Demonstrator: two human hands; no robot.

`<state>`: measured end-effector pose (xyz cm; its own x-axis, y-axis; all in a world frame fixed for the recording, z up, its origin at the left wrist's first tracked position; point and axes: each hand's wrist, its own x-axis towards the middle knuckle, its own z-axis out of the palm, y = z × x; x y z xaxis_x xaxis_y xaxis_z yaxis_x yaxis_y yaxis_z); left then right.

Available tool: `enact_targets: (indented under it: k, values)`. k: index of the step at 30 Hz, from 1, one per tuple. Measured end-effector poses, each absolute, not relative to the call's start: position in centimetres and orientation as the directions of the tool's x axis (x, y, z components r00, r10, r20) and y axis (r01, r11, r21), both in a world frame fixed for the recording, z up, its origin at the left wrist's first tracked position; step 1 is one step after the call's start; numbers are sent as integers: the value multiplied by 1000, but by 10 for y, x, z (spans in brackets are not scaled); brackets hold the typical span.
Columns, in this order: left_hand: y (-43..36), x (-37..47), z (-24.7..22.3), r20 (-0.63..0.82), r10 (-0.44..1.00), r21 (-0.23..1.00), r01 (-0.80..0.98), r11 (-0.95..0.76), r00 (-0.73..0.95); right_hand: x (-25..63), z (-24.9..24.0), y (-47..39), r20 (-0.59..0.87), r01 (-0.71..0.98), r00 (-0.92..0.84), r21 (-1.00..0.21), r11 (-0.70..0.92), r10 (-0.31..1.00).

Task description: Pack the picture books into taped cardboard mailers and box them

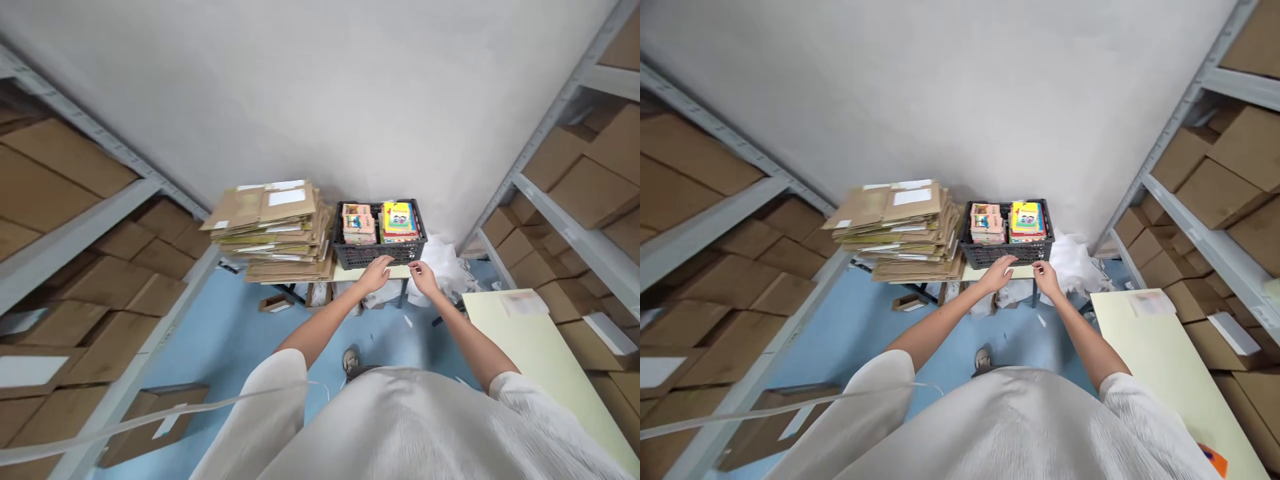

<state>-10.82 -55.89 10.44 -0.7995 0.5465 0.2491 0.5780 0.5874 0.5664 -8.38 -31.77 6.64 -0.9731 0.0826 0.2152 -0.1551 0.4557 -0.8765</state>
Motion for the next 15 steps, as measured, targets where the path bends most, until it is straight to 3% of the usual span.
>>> enact_targets:
  k: [10, 15]
  values:
    - [-781, -146, 134, 359, 389, 498, 526, 690, -849, -167, 118, -537, 347, -407, -913, -762, 504, -213]
    - [-866, -161, 163, 396, 301, 428, 464, 776, -867, -202, 155, -630, 413, -570, -821, -568, 593, -393]
